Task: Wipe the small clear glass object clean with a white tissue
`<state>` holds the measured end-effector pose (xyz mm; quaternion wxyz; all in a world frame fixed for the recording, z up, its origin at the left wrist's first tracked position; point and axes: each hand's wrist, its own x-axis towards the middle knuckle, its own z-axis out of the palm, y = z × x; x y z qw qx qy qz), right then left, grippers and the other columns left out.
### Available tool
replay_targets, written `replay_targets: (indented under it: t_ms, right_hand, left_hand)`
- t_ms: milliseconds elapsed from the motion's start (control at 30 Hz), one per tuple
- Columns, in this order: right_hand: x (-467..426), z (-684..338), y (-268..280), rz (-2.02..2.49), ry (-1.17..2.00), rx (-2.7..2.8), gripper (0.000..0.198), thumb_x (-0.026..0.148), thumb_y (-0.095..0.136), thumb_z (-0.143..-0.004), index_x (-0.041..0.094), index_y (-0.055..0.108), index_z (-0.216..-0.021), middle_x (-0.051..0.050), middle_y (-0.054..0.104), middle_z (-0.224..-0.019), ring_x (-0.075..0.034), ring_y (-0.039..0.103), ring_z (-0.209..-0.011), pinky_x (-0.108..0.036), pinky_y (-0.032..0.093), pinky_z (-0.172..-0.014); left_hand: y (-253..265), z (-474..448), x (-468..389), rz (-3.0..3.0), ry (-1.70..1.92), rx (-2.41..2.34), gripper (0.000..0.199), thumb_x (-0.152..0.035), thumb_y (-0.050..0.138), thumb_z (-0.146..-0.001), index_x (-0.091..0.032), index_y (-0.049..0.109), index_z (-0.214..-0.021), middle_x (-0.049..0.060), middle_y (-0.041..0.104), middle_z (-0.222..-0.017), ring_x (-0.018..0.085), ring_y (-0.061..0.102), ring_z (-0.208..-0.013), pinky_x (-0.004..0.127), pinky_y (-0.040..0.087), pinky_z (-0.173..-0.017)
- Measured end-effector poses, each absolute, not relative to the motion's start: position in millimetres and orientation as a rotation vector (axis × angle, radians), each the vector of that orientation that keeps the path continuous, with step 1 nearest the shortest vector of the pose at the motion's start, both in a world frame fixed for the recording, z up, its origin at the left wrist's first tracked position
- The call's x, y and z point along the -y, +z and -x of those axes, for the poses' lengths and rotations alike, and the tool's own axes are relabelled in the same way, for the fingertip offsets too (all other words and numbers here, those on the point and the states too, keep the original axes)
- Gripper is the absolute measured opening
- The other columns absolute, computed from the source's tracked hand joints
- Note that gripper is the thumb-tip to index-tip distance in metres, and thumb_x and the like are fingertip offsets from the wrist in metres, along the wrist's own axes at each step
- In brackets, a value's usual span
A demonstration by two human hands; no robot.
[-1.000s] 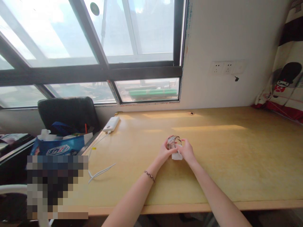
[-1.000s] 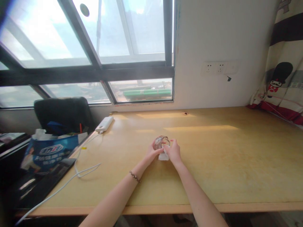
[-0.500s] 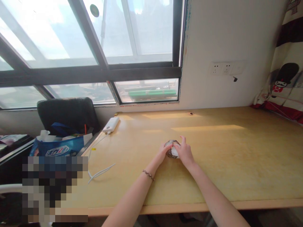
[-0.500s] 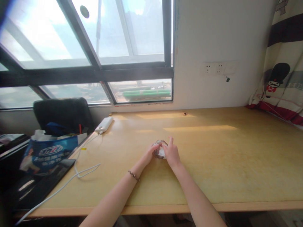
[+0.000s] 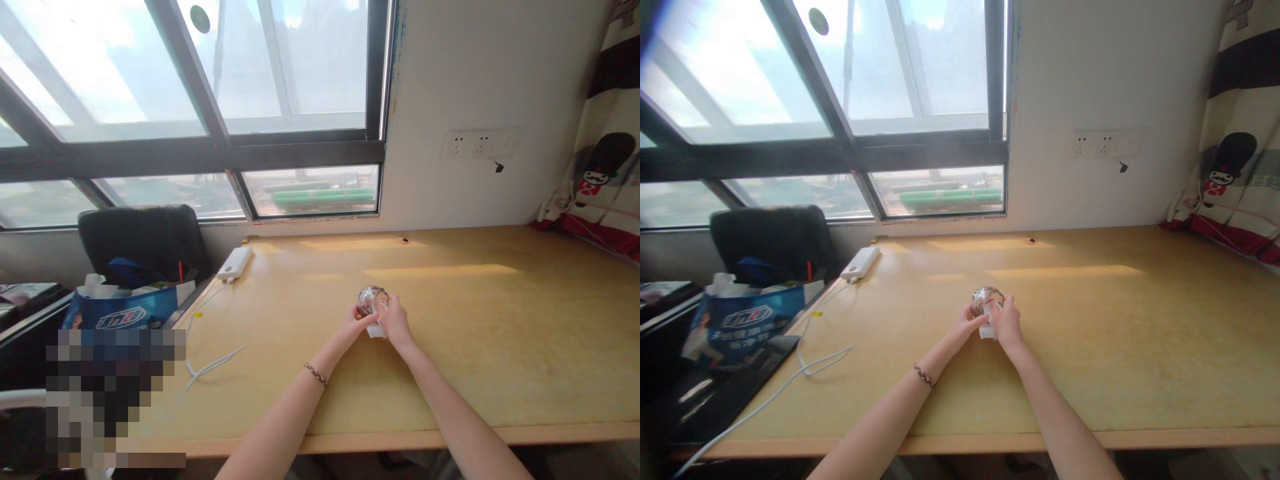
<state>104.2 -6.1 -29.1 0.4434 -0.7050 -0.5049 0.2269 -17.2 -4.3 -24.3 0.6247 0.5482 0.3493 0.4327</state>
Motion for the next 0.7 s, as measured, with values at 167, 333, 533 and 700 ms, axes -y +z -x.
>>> replay_targets:
  t_ms: [167, 333, 533, 700]
  right_hand:
    - [5.9, -103.6, -29.2, 1.765, 0.679, 1.25, 0.04, 0.033, 0.063, -0.057, 0.015, 0.05, -0.09, -0.003, 0.06, -0.066, -0.018, 0.056, -0.056, -0.024, 0.041, -0.047]
    - [13.1, -104.7, -17.4, 1.824, 0.387, 1.477, 0.038, 0.032, 0.044, -0.077, 0.012, 0.042, -0.11, -0.007, 0.061, -0.065, -0.02, 0.059, -0.061, -0.024, 0.038, -0.05]
    - [17.2, -106.7, -9.6, 1.865, 0.249, 1.686, 0.042, 0.033, 0.041, -0.081, 0.012, 0.037, -0.117, -0.009, 0.062, -0.065, -0.023, 0.06, -0.06, -0.024, 0.036, -0.048]
    - [12.9, -108.6, -13.6, 1.786, 0.397, 1.614, 0.052, 0.028, 0.054, -0.072, 0.013, 0.036, -0.119, -0.008, 0.064, -0.072, -0.02, 0.06, -0.065, -0.023, 0.041, -0.055]
  left_hand:
    - [-22.8, 17.0, 3.8, -1.281, 1.053, -0.825, 0.051, -0.039, 0.066, -0.059, -0.009, 0.058, -0.1, 0.007, 0.063, -0.079, 0.019, 0.056, -0.074, 0.028, 0.044, -0.067]
    - [-22.1, 18.5, 3.4, -1.35, 1.069, -0.902, 0.043, -0.04, 0.06, -0.066, -0.008, 0.059, -0.095, 0.004, 0.06, -0.068, 0.011, 0.052, -0.055, 0.021, 0.039, -0.051]
    - [-23.0, 21.4, 7.6, -1.444, 1.04, -1.073, 0.037, -0.045, 0.052, -0.07, -0.009, 0.058, -0.066, -0.004, 0.044, -0.041, 0.005, 0.036, -0.034, 0.018, 0.024, -0.036]
    - [-19.8, 20.4, 11.2, -1.461, 1.063, -1.102, 0.037, -0.046, 0.052, -0.069, -0.012, 0.052, -0.057, -0.005, 0.043, -0.039, 0.005, 0.034, -0.033, 0.018, 0.023, -0.036]
